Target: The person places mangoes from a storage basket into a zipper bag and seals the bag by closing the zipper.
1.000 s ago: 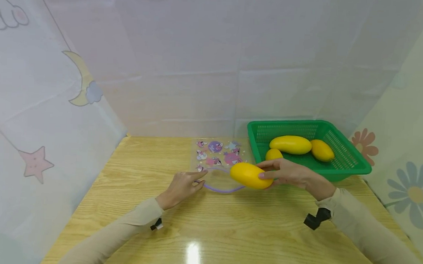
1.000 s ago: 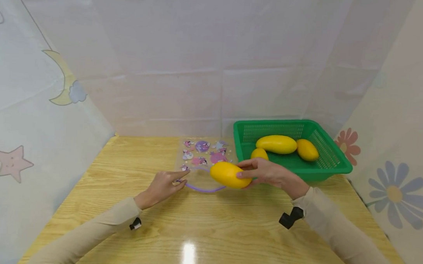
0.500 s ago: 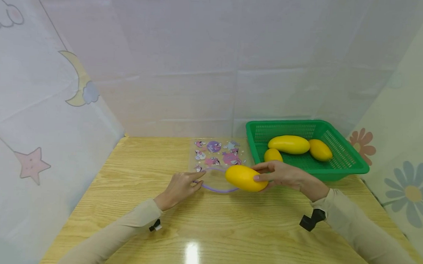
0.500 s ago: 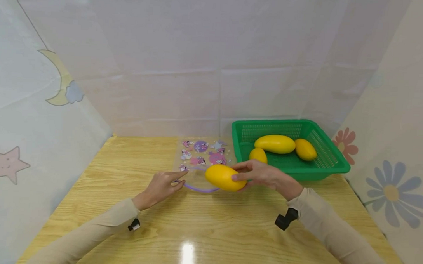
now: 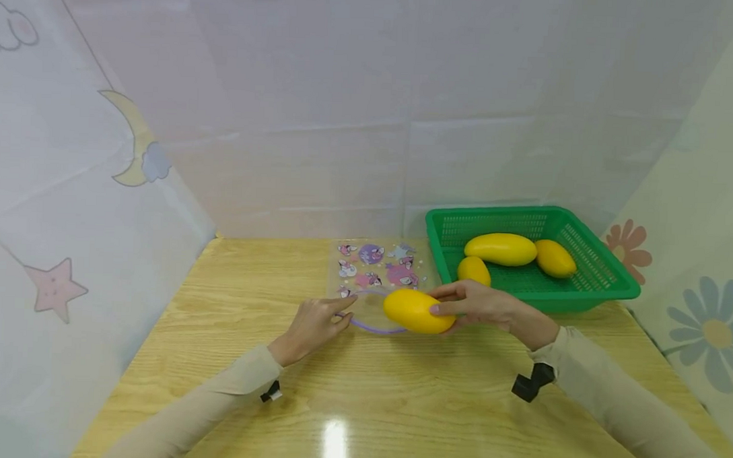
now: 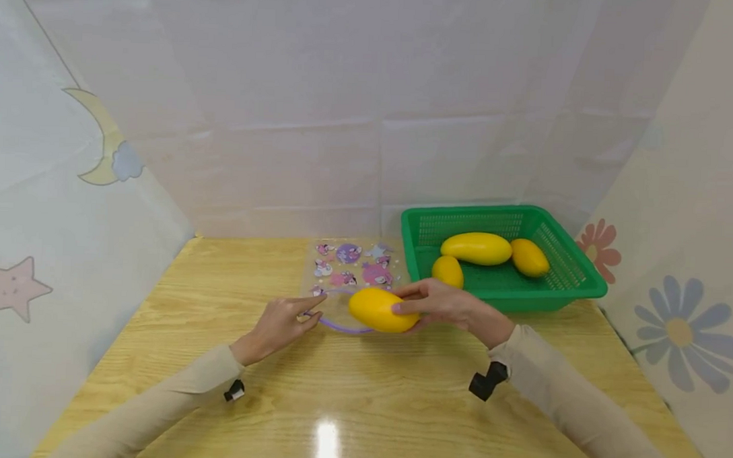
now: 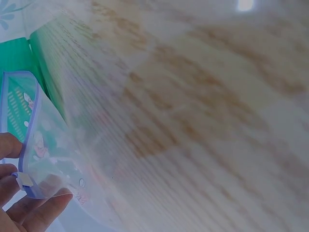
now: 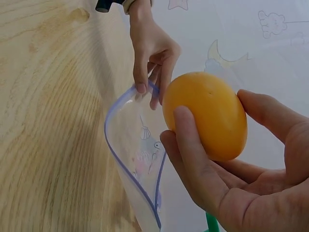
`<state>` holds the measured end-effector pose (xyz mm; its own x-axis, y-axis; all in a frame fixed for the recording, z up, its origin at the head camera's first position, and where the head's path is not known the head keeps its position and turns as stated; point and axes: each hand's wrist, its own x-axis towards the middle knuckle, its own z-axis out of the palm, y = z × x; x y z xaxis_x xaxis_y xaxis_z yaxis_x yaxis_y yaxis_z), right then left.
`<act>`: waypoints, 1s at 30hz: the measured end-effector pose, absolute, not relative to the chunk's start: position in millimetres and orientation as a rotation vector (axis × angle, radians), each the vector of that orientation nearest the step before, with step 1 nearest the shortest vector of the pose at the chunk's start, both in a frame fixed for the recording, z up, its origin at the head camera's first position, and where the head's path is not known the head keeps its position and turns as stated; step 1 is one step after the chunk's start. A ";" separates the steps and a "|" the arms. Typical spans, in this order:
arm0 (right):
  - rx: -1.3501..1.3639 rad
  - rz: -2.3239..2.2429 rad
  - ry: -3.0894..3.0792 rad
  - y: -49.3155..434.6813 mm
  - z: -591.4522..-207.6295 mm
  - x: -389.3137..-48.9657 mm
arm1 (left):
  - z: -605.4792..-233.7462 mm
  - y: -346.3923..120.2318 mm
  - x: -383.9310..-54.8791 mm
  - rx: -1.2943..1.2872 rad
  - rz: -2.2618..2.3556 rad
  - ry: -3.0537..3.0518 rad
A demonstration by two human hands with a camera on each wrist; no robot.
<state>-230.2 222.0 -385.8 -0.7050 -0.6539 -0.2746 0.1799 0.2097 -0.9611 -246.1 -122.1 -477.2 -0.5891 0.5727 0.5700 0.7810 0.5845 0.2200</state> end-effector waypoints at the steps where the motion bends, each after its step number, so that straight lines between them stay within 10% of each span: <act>1: -0.438 -1.574 1.810 220.0 -386.2 -230.2 | -477.5 -122.4 -246.0 -1.083 -0.633 -2.371; 30: -0.355 -1.633 1.862 196.9 -407.0 -219.7 | -475.3 -122.5 -246.7 -1.106 -0.642 -2.359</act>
<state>-219.7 196.9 -407.0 -0.7660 -0.5800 -0.2773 0.1989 0.1963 -0.9602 -246.7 -122.5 -475.3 -0.5750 0.5814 0.5757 0.7929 0.5694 0.2169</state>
